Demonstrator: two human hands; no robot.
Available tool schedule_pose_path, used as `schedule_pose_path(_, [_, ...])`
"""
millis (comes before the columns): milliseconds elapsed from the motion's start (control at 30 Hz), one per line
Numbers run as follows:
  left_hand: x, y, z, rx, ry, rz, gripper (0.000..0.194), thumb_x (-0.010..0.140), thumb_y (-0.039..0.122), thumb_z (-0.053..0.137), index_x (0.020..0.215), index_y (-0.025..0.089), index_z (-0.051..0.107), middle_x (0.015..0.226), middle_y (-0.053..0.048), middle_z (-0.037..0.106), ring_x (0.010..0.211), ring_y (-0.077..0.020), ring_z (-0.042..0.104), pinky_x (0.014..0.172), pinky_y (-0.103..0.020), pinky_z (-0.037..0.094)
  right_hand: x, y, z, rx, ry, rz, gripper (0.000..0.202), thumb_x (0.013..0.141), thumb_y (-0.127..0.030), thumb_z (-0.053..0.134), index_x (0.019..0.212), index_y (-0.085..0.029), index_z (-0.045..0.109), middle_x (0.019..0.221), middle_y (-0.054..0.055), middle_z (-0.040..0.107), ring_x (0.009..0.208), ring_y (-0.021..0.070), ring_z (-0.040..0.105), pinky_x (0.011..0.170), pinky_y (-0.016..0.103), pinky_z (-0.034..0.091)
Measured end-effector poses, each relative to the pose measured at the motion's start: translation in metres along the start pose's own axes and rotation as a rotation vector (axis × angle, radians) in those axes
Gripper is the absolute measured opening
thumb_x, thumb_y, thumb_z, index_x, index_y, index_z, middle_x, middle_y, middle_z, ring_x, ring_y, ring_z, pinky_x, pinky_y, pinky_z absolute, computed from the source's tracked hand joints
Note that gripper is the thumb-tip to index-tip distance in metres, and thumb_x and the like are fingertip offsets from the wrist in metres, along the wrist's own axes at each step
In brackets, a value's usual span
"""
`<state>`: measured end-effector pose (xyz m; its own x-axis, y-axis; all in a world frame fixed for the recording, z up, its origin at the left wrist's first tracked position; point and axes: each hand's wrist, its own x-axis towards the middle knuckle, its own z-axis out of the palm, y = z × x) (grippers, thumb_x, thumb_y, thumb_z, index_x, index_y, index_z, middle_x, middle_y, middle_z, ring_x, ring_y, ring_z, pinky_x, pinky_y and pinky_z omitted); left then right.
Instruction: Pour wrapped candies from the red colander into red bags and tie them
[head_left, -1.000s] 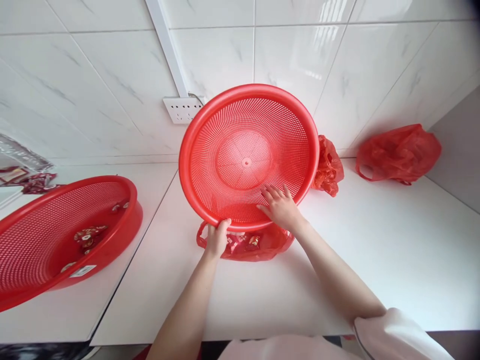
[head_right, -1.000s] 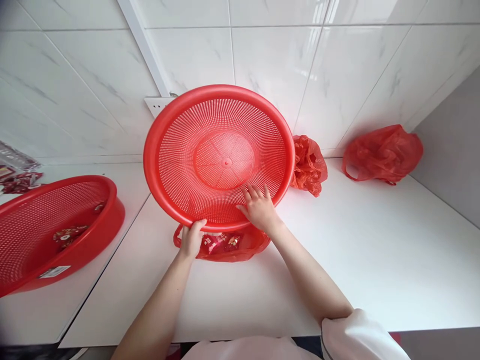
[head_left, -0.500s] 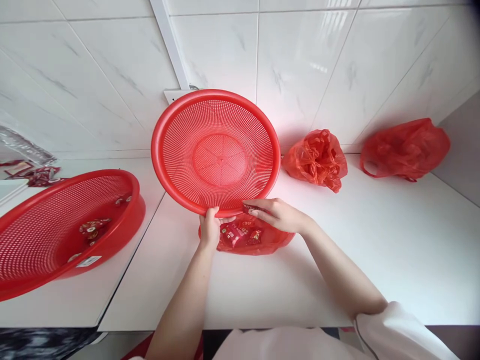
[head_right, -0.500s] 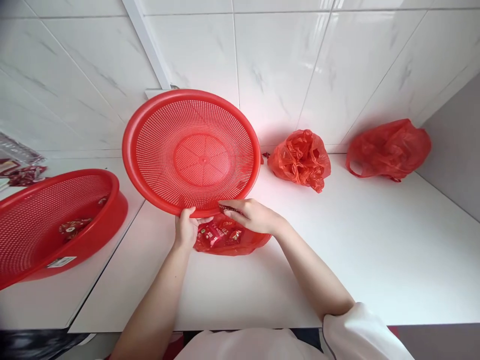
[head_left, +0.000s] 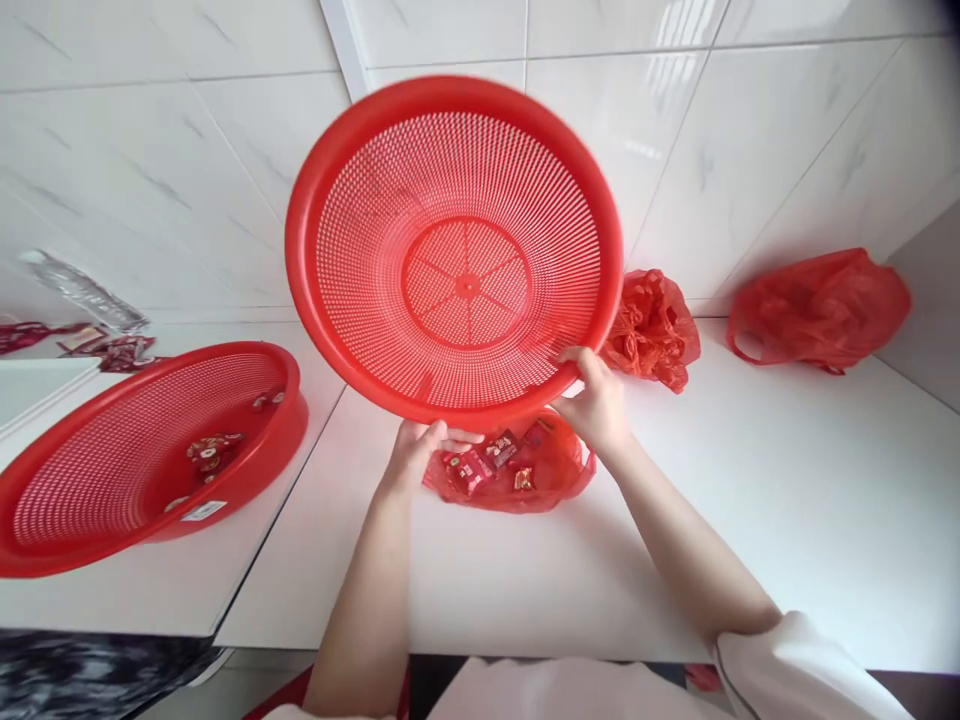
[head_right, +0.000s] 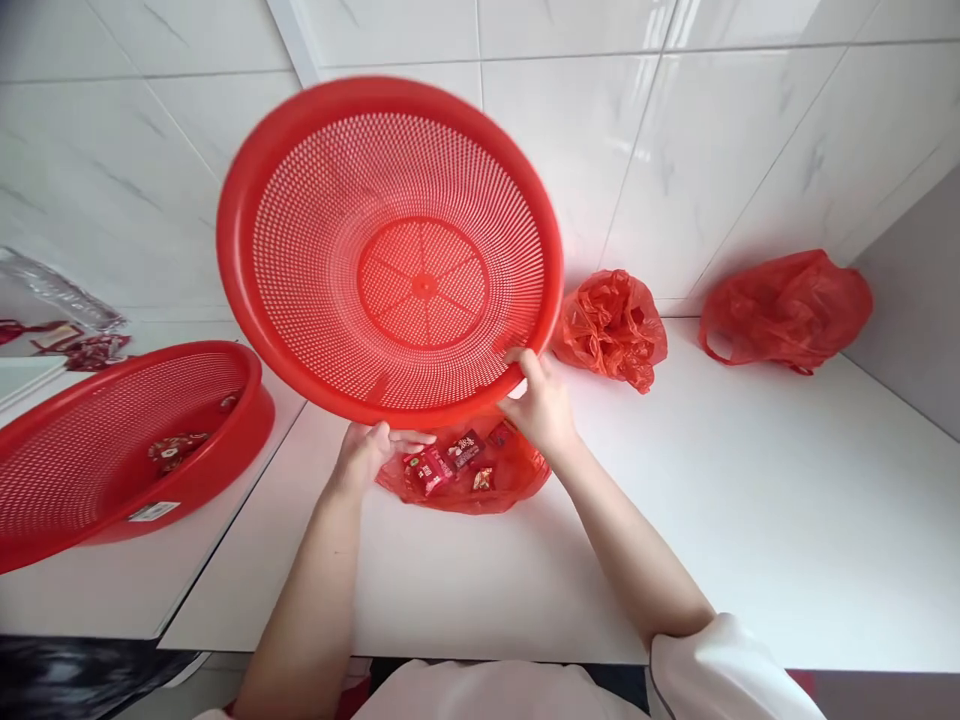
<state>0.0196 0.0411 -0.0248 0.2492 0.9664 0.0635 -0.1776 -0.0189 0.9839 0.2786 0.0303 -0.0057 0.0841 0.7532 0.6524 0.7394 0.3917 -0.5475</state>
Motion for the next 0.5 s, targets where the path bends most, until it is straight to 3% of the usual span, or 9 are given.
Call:
schedule_pose_path(33, [-0.006,0.008,-0.008,0.091,-0.024,0.008,0.059,0.07,0.048,0.073,0.119,0.018,0.059,0.092,-0.011,0.073,0.083,-0.0288,0.074,0.07,-0.038,0.06,0.002,0.001,-0.004,-0.005,0.068,-0.014,0.029,0.077,-0.031,0.067,0.101,-0.023,0.053,0.102,0.007,0.067,0.087,0.023,0.066,0.078,0.035,0.054])
schedule_pose_path(67, [-0.013,0.017,-0.017,0.172,0.025,0.022,0.067,0.071,0.047,0.074,0.128,0.019,0.053,0.092,-0.01,0.074,0.082,-0.0276,0.074,0.072,-0.038,0.059,0.004,0.002,-0.009,-0.007,0.127,-0.029,0.031,0.076,-0.033,0.068,0.101,-0.023,0.053,0.1,0.007,0.067,0.085,0.0228,0.065,0.077,0.035,0.054])
schedule_pose_path(133, [-0.032,0.034,-0.037,0.308,0.314,0.051,0.078,0.079,0.045,0.068,0.145,0.023,0.034,0.096,-0.008,0.074,0.083,-0.0242,0.074,0.079,-0.039,0.057,0.008,0.006,-0.021,-0.009,0.234,-0.056,0.036,0.073,-0.038,0.071,0.1,-0.022,0.053,0.097,0.006,0.066,0.085,0.0231,0.064,0.075,0.036,0.054])
schedule_pose_path(200, [-0.055,0.046,-0.06,0.493,0.696,-0.046,0.079,0.086,0.044,0.059,0.151,0.023,0.021,0.094,-0.007,0.073,0.086,-0.0252,0.073,0.08,-0.042,0.055,0.011,0.01,-0.033,-0.006,0.321,-0.076,0.039,0.071,-0.04,0.072,0.1,-0.021,0.054,0.096,0.006,0.064,0.087,0.024,0.063,0.075,0.038,0.053])
schedule_pose_path(233, [-0.066,0.05,-0.072,0.647,0.897,-0.151,0.078,0.085,0.044,0.059,0.15,0.02,0.023,0.092,-0.007,0.072,0.091,-0.0288,0.071,0.08,-0.045,0.054,0.013,0.012,-0.039,-0.005,0.358,-0.082,0.04,0.07,-0.041,0.072,0.099,-0.021,0.054,0.096,0.007,0.064,0.088,0.0244,0.063,0.076,0.039,0.053])
schedule_pose_path(300, [-0.086,0.052,-0.096,0.784,1.098,-0.25,0.083,0.074,0.037,0.07,0.144,0.016,0.033,0.104,-0.016,0.068,0.109,-0.0441,0.06,0.088,-0.063,0.044,0.016,0.016,-0.05,-0.007,0.415,-0.083,0.039,0.069,-0.039,0.071,0.098,-0.021,0.054,0.096,0.007,0.062,0.089,0.025,0.061,0.078,0.041,0.052])
schedule_pose_path(333, [-0.093,0.05,-0.108,0.911,1.205,-0.338,0.082,0.069,0.036,0.072,0.14,0.018,0.036,0.106,-0.017,0.065,0.112,-0.0468,0.056,0.09,-0.066,0.041,0.017,0.017,-0.054,-0.013,0.437,-0.075,0.038,0.068,-0.038,0.071,0.098,-0.021,0.054,0.095,0.006,0.062,0.089,0.0251,0.061,0.078,0.041,0.052])
schedule_pose_path(367, [-0.099,0.047,-0.119,0.979,1.247,-0.346,0.078,0.068,0.034,0.073,0.136,0.021,0.038,0.11,-0.016,0.063,0.113,-0.0465,0.055,0.09,-0.065,0.041,0.017,0.018,-0.057,-0.02,0.457,-0.06,0.038,0.067,-0.036,0.071,0.098,-0.021,0.054,0.095,0.006,0.062,0.089,0.025,0.06,0.078,0.041,0.052])
schedule_pose_path(500, [-0.11,0.031,-0.152,1.011,1.297,-0.038,0.067,0.06,0.04,0.08,0.109,0.026,0.036,0.11,-0.007,0.052,0.113,-0.0381,0.051,0.097,-0.059,0.039,0.018,0.016,-0.063,-0.007,0.513,0.05,0.043,0.064,-0.033,0.071,0.101,-0.022,0.052,0.1,0.007,0.061,0.087,0.0237,0.059,0.065,0.034,0.052])
